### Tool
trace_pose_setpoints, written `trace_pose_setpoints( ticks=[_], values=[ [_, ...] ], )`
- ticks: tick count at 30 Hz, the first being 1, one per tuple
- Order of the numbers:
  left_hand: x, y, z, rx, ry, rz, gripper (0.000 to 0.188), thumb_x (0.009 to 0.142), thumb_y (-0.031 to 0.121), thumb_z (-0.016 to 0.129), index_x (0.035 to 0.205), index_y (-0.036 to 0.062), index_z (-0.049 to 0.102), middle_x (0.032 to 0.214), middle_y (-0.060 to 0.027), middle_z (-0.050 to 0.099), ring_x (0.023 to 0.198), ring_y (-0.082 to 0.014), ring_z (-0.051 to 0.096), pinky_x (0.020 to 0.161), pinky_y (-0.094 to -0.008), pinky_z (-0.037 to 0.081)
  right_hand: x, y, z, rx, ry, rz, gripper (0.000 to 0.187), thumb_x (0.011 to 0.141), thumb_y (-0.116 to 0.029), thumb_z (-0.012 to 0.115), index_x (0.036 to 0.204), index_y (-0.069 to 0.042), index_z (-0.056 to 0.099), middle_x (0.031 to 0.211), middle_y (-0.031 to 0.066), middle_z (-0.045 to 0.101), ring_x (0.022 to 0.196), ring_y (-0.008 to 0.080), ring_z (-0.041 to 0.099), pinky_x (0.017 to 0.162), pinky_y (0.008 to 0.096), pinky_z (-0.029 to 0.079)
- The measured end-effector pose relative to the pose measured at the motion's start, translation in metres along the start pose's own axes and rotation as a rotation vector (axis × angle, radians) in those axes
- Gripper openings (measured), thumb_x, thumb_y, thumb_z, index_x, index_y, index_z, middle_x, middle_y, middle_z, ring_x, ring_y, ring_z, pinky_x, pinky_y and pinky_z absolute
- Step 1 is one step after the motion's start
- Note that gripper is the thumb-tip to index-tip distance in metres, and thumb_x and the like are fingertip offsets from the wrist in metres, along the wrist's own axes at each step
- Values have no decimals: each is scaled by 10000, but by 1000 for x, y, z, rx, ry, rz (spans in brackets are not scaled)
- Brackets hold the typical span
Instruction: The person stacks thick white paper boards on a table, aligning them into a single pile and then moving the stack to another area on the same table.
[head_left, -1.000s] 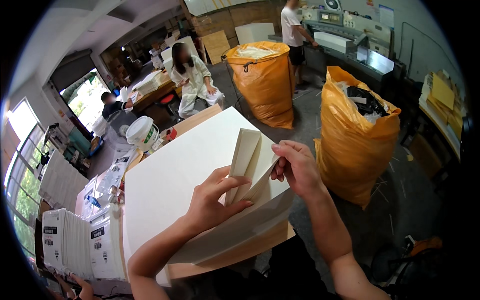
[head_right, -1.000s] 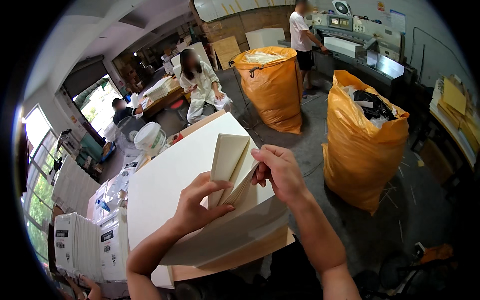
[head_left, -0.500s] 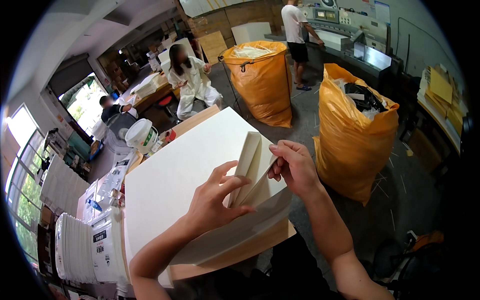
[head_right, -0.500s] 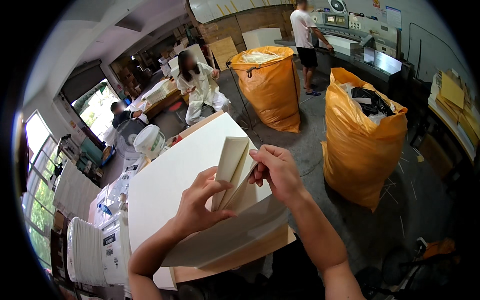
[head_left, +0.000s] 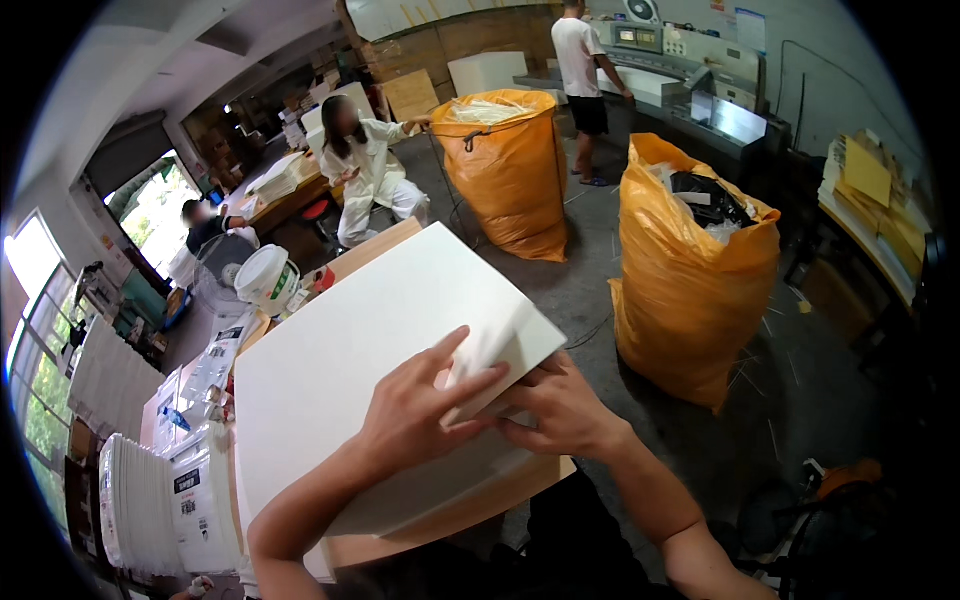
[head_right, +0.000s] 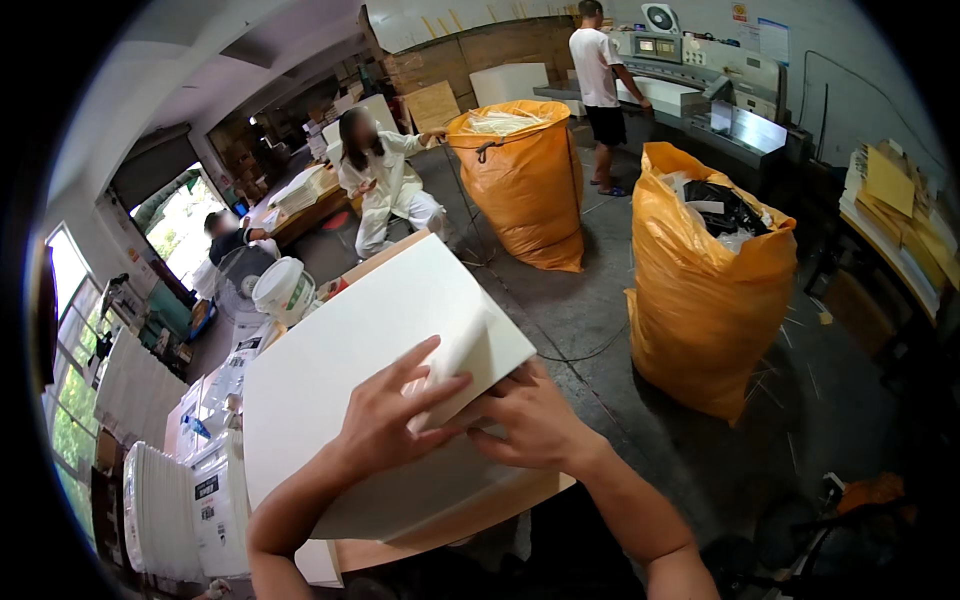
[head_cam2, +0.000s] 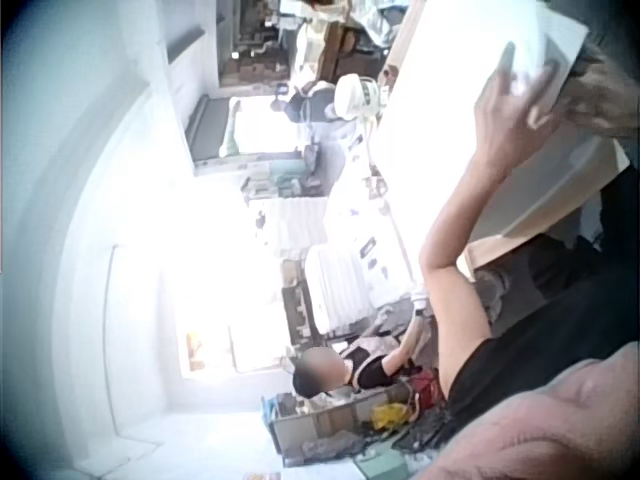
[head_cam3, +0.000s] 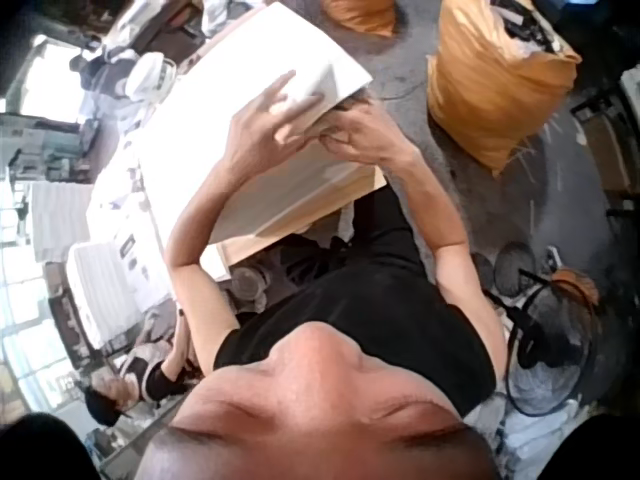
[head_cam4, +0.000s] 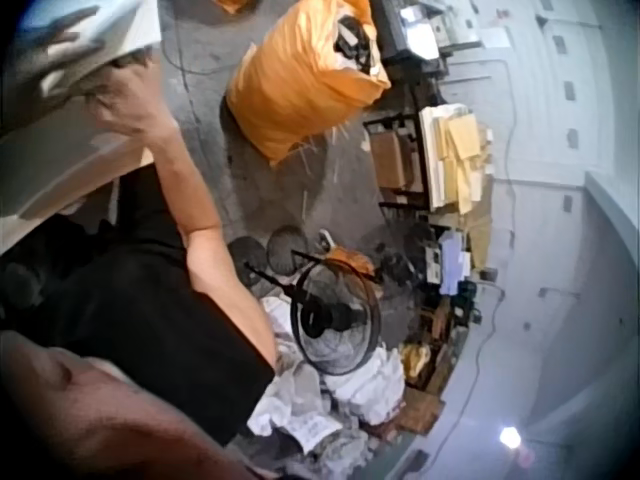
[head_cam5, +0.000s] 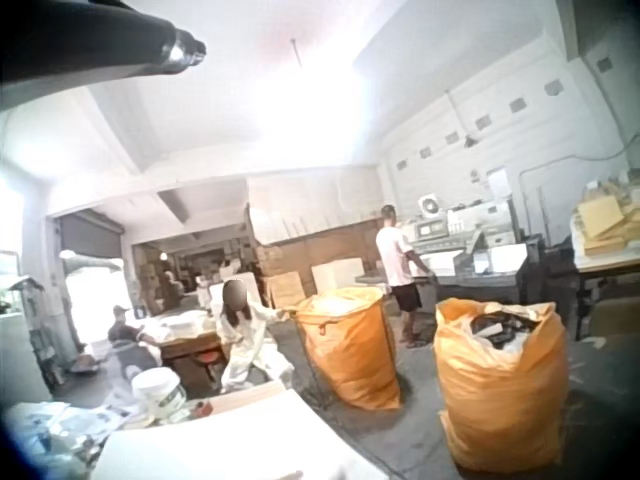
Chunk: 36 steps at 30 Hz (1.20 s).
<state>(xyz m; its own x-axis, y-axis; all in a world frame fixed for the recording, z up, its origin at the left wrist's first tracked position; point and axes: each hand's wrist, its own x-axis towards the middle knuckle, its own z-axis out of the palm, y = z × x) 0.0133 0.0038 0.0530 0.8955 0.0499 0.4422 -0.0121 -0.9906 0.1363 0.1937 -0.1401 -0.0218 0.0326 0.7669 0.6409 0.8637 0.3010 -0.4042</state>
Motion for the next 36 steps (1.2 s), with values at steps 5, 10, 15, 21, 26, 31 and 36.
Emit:
trace_pose_setpoints(
  ticks=[5,10,15,21,26,31,36],
  values=[
    [-2,-1,14,148,-16,-13,738,753,238,854,1433,163,579,1473,-171,546,1049,-298,708,865,-414,595,-2,2,0,12,-159,48,359,862,-326,697,1164,-140,756,1332,155,648,1418,368,435,1223,560,208],
    [2,-10,20,164,34,-26,566,785,229,827,1294,78,630,1285,-116,668,1040,-315,706,869,-412,582,3,-2,1,57,-60,75,337,876,-300,683,1106,-60,740,1198,158,697,1286,347,556,1204,503,279],
    [4,-16,24,210,62,-6,545,807,238,815,1292,67,634,1159,-103,711,984,-303,709,840,-417,580,-2,10,-4,251,128,73,258,922,-269,647,985,-27,711,1031,128,722,1035,320,666,964,467,487],
    [2,-12,19,224,-6,-30,669,838,160,777,1466,192,545,1317,-180,640,872,-281,723,724,-393,605,-3,29,-47,-52,-194,609,457,1031,-390,605,789,-3,605,729,179,646,712,366,658,649,470,488],
    [1,-26,13,163,39,-12,446,863,95,738,1266,280,695,1410,-203,580,871,-282,748,650,-379,607,42,6,-51,198,51,521,434,1030,-342,605,774,6,572,666,190,594,614,349,608,595,441,462],
    [2,-27,3,-25,19,-96,346,867,219,778,1208,249,722,1420,-207,573,954,-307,753,704,-387,602,49,8,-18,949,294,687,419,1003,-332,657,710,-70,512,615,19,536,558,98,529,496,291,401],
    [0,-19,-6,-55,-34,-112,604,764,497,867,1290,251,700,1462,-226,535,1071,-332,728,830,-410,591,53,11,-21,963,259,700,401,1021,-297,628,686,-117,502,619,-8,529,524,73,505,463,237,364]
  ],
)
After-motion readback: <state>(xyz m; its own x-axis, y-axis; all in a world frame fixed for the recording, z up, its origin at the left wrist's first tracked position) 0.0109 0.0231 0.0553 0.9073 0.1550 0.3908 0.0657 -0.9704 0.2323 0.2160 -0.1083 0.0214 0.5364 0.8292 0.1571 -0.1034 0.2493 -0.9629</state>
